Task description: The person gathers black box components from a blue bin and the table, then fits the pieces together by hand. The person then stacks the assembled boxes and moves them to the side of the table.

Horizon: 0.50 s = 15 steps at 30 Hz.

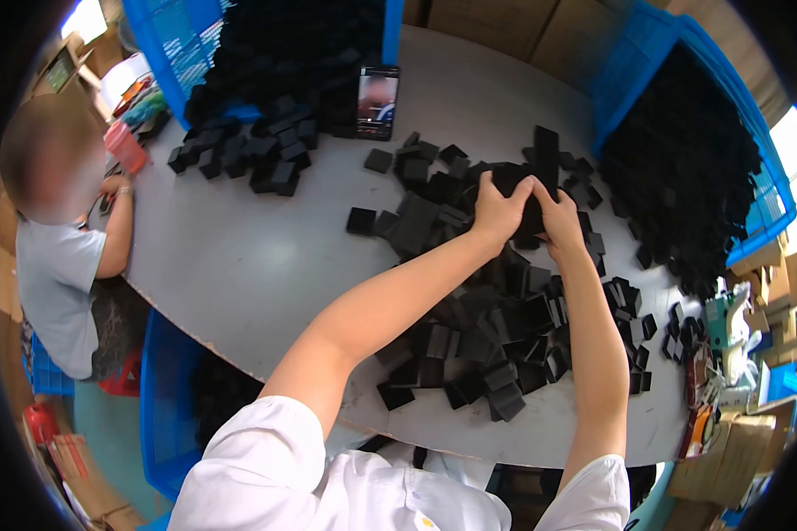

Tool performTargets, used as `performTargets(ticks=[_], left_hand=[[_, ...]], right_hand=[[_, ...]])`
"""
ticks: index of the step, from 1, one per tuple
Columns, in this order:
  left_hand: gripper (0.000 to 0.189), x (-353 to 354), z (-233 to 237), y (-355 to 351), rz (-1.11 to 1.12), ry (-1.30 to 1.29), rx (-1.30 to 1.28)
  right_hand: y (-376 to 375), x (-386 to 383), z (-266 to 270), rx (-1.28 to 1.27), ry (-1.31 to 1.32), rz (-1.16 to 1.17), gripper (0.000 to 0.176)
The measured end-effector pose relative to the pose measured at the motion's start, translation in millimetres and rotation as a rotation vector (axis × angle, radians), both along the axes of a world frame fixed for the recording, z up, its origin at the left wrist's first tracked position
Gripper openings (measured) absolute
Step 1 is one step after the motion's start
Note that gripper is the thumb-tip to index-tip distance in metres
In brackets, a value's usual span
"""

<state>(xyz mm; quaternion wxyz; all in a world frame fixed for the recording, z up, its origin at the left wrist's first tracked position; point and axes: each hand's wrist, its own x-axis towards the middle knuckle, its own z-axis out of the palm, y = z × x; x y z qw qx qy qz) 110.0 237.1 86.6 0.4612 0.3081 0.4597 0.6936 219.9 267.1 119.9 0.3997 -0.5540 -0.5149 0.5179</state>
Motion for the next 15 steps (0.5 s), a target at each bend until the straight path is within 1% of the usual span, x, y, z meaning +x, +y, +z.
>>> performTargets(ticks=[1, 2, 4, 5, 6, 8, 9, 10, 12, 13, 14, 15], left_hand=[[0.057, -5.8, -4.8, 0.0, -0.031, -0.002, 0.04], [0.057, -9.5, -12.4, 3.5, -0.07, -0.005, 0.083], [0.05, -20.0, -26.4, 11.5, -0.153, -0.117, 0.142], [0.043, -29.6, -21.5, 6.4, -0.229, -0.225, 0.132], [0.037, -42.8, -15.8, 2.3, -0.388, -0.371, 0.121], [0.035, -58.4, -17.2, 2.2, -0.434, -0.384, 0.106], [0.039, -61.2, -18.9, 2.2, -0.403, -0.334, 0.128], [0.039, -62.7, -18.6, 1.5, -0.4, -0.333, 0.131], [0.049, -65.1, -19.1, -2.9, -0.404, -0.197, 0.132], [0.061, -61.7, -12.2, -9.7, -0.376, -0.108, 0.128], [0.067, -55.6, -27.0, 1.3, -0.26, 0.269, 0.224], [0.076, -47.3, -32.4, -0.3, -0.152, 0.485, 0.295]], right_hand=[[-2.7, -2.9, -1.5, 0.003, 0.032, -0.013, 0.049], [-4.5, -6.7, 1.1, 0.003, 0.033, -0.004, 0.049], [-9.5, -2.6, 7.8, -0.048, 0.074, 0.055, 0.04], [-6.7, 1.3, 5.9, -0.114, 0.153, 0.068, 0.039], [-4.5, 6.3, 4.9, -0.113, 0.152, 0.05, 0.039], [-0.5, 8.8, 8.1, -0.195, 0.289, 0.026, 0.038], [-0.6, 8.8, 8.7, -0.193, 0.355, -0.005, 0.038], [-0.9, 6.3, 8.7, -0.191, 0.355, -0.001, 0.038], [-0.5, -3.0, 5.8, -0.114, 0.429, -0.017, 0.036], [1.9, -2.1, 0.0, -0.14, 0.494, 0.065, 0.032], [5.6, -1.6, -6.6, -0.175, 0.569, 0.178, 0.03], [7.6, 0.4, -10.7, -0.165, 0.571, 0.278, 0.028]])
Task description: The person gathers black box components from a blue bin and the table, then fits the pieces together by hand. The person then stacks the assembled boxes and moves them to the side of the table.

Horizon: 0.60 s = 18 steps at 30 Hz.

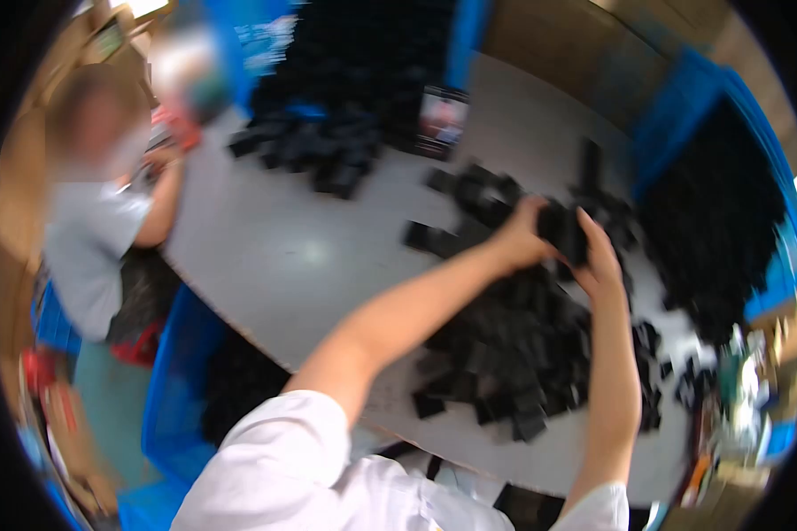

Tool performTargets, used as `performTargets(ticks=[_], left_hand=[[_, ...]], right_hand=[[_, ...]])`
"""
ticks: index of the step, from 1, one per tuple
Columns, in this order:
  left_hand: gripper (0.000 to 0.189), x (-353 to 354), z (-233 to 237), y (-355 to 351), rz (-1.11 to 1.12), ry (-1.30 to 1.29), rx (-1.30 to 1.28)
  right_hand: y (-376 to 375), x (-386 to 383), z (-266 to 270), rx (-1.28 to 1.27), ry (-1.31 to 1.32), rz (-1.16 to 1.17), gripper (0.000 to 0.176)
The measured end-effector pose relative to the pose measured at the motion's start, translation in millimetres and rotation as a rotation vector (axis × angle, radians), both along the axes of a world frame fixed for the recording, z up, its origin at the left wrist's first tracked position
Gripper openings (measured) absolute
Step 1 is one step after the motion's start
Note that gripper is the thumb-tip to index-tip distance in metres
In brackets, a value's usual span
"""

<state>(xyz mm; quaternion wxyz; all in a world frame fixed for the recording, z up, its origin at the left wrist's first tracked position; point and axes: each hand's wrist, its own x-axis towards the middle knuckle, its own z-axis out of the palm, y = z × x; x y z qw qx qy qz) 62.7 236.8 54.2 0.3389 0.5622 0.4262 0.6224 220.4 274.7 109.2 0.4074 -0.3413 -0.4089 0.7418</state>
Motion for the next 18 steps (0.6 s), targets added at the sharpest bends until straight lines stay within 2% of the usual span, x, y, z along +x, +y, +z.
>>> performTargets(ticks=[1, 2, 4, 5, 6, 7, 10, 12, 13, 15, 16, 18], left_hand=[[0.086, 4.2, -10.4, 9.5, -0.006, 0.071, 0.064], [0.096, 8.2, -10.0, 10.7, 0.01, 0.076, 0.012], [0.109, 13.2, -7.0, 15.4, -0.092, 0.023, -0.086], [0.115, 12.8, -4.8, 13.3, -0.049, 0.175, -0.155], [0.12, 16.0, -11.3, 18.6, -0.047, 0.183, -0.143], [0.121, 5.7, 12.2, -0.4, -0.13, 0.178, -0.274], [0.123, 1.5, 17.6, -6.3, -0.107, 0.229, -0.328], [0.12, -1.5, 11.7, -4.8, -0.192, 0.204, -0.274], [0.12, -2.4, 11.7, -4.3, -0.193, 0.205, -0.275], [0.112, -4.7, 12.3, -2.5, -0.153, 0.282, -0.255], [0.112, -7.0, 15.1, -4.0, -0.151, 0.278, -0.254], [0.1, -10.4, 21.2, -6.4, -0.157, 0.301, -0.28]], right_hand=[[-14.2, -10.2, 10.8, 0.087, -0.023, -0.016, 0.031], [-8.7, -8.5, 4.9, 0.227, -0.129, 0.036, 0.039], [-7.9, -7.6, 3.6, 0.261, -0.184, 0.035, 0.051], [-6.9, -6.3, 3.8, 0.239, -0.243, 0.027, 0.054], [-3.0, -6.4, -0.1, 0.24, -0.276, 0.006, 0.056], [-3.9, -9.5, -0.2, 0.218, -0.243, -0.008, 0.055], [1.1, -9.4, -5.2, 0.192, -0.28, -0.055, 0.057], [10.9, -1.9, -10.1, -0.031, -0.27, -0.123, 0.055], [11.2, -0.5, -11.6, -0.032, -0.269, -0.124, 0.055], [11.3, 0.2, -12.4, -0.135, -0.172, -0.058, 0.049], [10.5, -0.9, -11.7, -0.134, -0.176, -0.056, 0.049], [8.3, -2.8, -9.6, -0.145, -0.137, -0.071, 0.042]])
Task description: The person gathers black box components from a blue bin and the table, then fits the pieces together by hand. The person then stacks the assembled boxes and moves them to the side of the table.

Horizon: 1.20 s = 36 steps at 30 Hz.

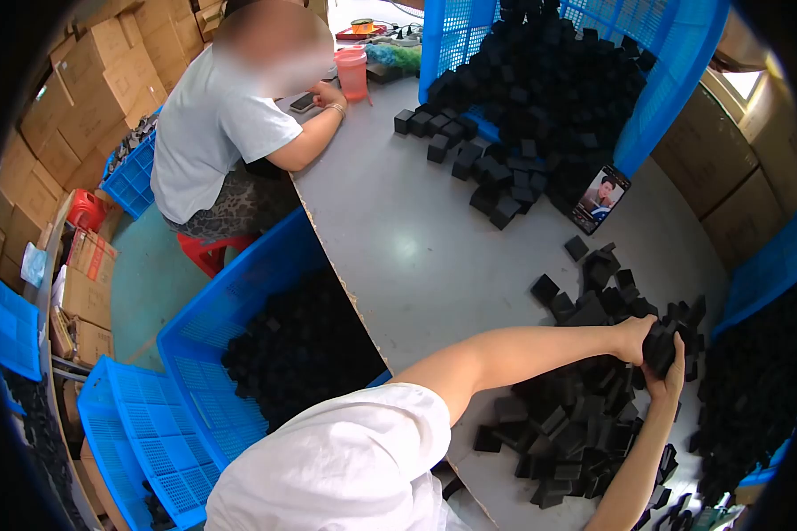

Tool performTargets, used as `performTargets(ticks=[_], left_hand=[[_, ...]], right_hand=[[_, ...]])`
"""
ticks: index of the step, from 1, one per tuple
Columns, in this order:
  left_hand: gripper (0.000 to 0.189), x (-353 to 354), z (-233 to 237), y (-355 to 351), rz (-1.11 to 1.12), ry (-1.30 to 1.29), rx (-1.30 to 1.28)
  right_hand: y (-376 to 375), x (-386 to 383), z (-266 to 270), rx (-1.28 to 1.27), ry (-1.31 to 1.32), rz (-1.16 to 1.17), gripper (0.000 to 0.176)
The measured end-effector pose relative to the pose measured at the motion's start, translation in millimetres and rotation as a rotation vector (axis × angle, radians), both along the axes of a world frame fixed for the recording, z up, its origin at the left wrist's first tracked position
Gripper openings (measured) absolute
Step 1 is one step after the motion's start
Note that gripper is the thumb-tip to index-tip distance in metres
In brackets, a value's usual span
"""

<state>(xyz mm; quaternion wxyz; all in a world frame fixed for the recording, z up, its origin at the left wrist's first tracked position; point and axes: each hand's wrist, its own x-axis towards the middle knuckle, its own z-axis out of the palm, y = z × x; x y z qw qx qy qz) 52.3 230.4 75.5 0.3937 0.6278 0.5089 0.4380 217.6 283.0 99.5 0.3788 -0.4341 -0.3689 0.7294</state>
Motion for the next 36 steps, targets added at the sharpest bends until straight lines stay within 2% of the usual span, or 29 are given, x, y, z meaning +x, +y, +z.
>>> performTargets(ticks=[4, 6, 9, 10, 11, 12, 14, 15, 16, 17, 18, 19, 20, 21, 22, 23, 25, 26, 27, 29, 33, 35, 36], left_hand=[[0.09, 0.2, -4.7, 6.1, 0.071, -0.027, -0.012], [0.077, 0.9, -11.2, 9.7, 0.157, -0.095, -0.015], [0.067, -2.3, -18.3, 12.0, 0.16, -0.162, -0.035], [0.067, -3.2, -22.5, 13.8, 0.159, -0.163, -0.035], [0.064, -3.3, -26.6, 16.4, 0.174, -0.166, 0.024], [0.062, -0.5, -30.2, 19.5, 0.186, -0.171, 0.082], [0.063, 3.1, -21.6, 9.7, 0.366, 0.077, 0.185], [0.061, 1.7, -14.6, 5.0, 0.462, 0.093, 0.277], [0.059, -11.9, 0.8, -0.5, 0.387, 0.065, 0.38], [0.064, -18.9, 12.4, -3.4, 0.288, -0.035, 0.374], [0.074, -22.4, 37.4, -22.1, 0.234, -0.145, 0.366], [0.088, -20.2, 37.4, -16.2, 0.111, -0.329, 0.272], [0.099, -14.7, 18.0, 1.7, 0.099, -0.412, 0.201], [0.106, -18.7, 26.2, -1.7, 0.03, -0.503, 0.136], [0.1, -18.8, 25.8, -0.1, -0.037, -0.665, 0.131], [0.082, -20.1, 29.1, 2.0, -0.14, -0.715, 0.205], [0.057, -20.1, 38.7, -0.7, -0.159, -0.822, 0.122], [0.038, -19.9, 39.5, 1.2, -0.113, -0.823, 0.103], [0.038, -21.4, 41.2, 1.6, -0.113, -0.825, 0.098], [0.028, -25.3, 40.8, 4.7, -0.104, -1.052, -0.085], [0.015, -32.8, 38.2, 7.1, 0.07, -1.181, -0.06], [0.018, -36.6, 35.2, 6.0, 0.055, -1.144, -0.057], [0.021, -36.2, 33.7, 5.7, 0.057, -0.932, -0.092]], right_hand=[[7.3, 5.4, 0.6, -0.003, 0.0, -0.023, 0.044], [9.2, 7.9, 1.5, -0.012, -0.044, -0.11, 0.045], [8.9, 12.0, 5.8, 0.006, 0.086, -0.205, 0.044], [2.4, 9.4, 9.9, 0.024, 0.022, -0.206, 0.04], [4.4, 11.7, 7.6, 0.026, 0.022, -0.209, 0.04], [8.1, 16.8, 2.6, 0.07, -0.088, -0.151, 0.038], [5.6, 17.9, -0.5, 0.136, -0.27, -0.114, 0.034], [3.2, 16.5, 2.8, 0.196, -0.217, -0.025, 0.032], [-4.7, 7.0, 7.8, 0.248, -0.183, -0.015, 0.029], [-18.3, -1.2, 15.2, 0.343, -0.209, -0.048, 0.028], [-14.4, 6.8, 13.7, 0.407, -0.15, 0.071, 0.031], [-26.9, 1.0, 25.5, 0.485, -0.236, 0.109, 0.033], [-26.1, -1.0, 25.3, 0.575, -0.335, 0.156, 0.039], [-26.6, -3.8, 26.8, 0.587, -0.422, 0.173, 0.044], [-37.3, -11.6, 36.6, 0.588, -0.445, 0.202, 0.044], [-46.6, -19.1, 47.9, 0.589, -0.46, 0.246, 0.045], [-48.8, -23.3, 52.1, 0.632, -0.559, 0.342, 0.045], [-47.3, -23.8, 50.4, 0.652, -0.639, 0.374, 0.045], [-48.0, -23.4, 50.1, 0.647, -0.64, 0.374, 0.045], [-48.8, -23.2, 51.9, 0.694, -0.715, 0.431, 0.046], [-50.2, -18.1, 54.2, 0.68, -0.751, 0.357, 0.048], [-47.8, -14.3, 49.2, 0.664, -0.69, 0.272, 0.048], [-46.3, -13.3, 46.9, 0.663, -0.692, 0.268, 0.048]])
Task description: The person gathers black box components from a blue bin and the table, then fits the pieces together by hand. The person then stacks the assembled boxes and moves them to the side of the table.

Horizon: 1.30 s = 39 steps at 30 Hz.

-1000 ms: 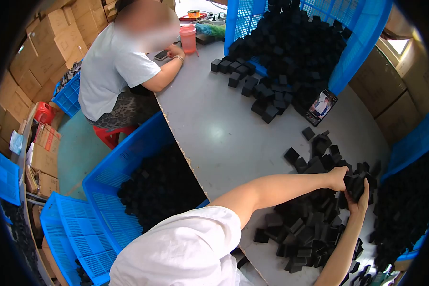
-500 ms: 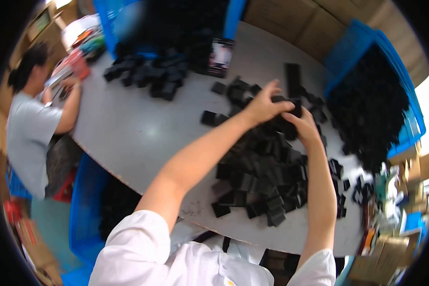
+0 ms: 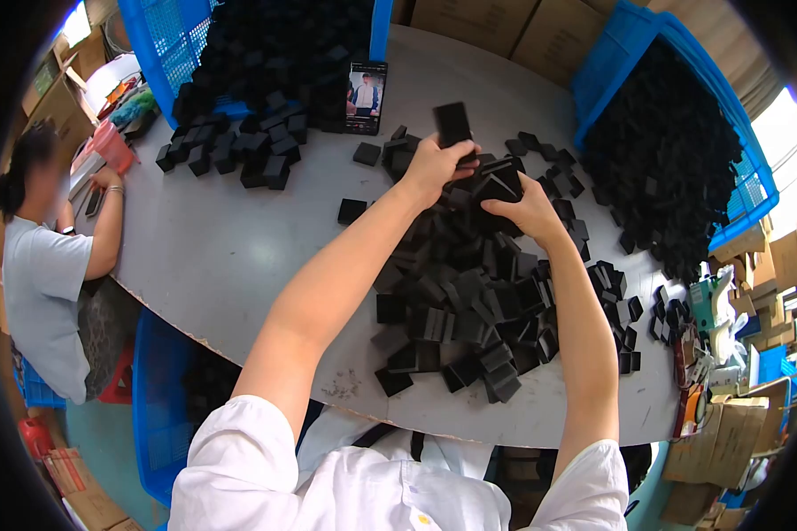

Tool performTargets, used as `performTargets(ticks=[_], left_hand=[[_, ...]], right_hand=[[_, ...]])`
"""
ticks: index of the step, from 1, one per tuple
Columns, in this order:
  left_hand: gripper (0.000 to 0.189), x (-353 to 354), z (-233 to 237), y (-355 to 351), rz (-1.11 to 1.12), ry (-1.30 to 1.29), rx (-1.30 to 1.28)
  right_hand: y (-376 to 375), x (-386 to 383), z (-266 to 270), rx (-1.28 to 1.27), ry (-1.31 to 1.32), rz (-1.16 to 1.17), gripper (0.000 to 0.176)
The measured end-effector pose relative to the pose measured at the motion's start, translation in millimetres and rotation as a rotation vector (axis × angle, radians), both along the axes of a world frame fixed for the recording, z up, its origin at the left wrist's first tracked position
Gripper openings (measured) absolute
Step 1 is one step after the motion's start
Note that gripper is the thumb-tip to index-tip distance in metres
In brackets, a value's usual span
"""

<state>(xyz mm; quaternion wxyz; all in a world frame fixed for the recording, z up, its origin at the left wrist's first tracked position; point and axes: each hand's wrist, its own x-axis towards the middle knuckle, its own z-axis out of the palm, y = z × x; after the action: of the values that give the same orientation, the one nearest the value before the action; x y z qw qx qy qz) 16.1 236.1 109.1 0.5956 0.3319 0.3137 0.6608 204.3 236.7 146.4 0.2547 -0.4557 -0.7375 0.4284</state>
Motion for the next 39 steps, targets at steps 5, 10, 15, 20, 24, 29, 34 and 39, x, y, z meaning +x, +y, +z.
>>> performTargets(ticks=[5, 10, 15, 20, 24, 29, 34, 39], left_hand=[[0.043, 12.2, 7.1, -14.3, -0.082, 0.669, 0.36], [0.029, 8.0, -8.6, 1.6, -0.047, 0.404, 0.182], [0.027, 5.1, -15.5, 5.6, 0.183, 0.319, 0.128], [0.017, -24.4, -12.7, 13.5, 0.121, 0.293, -0.098], [0.023, -27.5, -12.4, 9.2, 0.068, 0.347, -0.232], [0.021, -26.9, -3.7, -6.1, -0.349, 0.628, -0.037], [0.025, -21.0, -4.8, -4.6, -0.407, 0.588, -0.096], [0.042, -21.1, -12.0, 0.2, -0.206, 0.596, -0.049]], right_hand=[[2.8, -3.4, -7.5, 0.141, -0.032, -0.01, 0.051], [14.6, -4.4, -11.4, 0.192, -0.187, -0.03, 0.074], [18.2, -6.2, -8.9, 0.279, -0.277, -0.063, 0.06], [25.4, -5.6, -13.3, 0.0, -0.086, -0.05, 0.043], [72.7, 6.6, -42.6, 0.107, 0.105, -0.444, 0.048], [47.3, -20.5, -36.2, 0.287, 0.378, -0.196, 0.039], [60.1, -25.8, -37.0, 0.129, 0.541, -0.225, 0.021], [108.8, 39.6, -111.5, 0.391, -0.633, -0.703, 0.08]])
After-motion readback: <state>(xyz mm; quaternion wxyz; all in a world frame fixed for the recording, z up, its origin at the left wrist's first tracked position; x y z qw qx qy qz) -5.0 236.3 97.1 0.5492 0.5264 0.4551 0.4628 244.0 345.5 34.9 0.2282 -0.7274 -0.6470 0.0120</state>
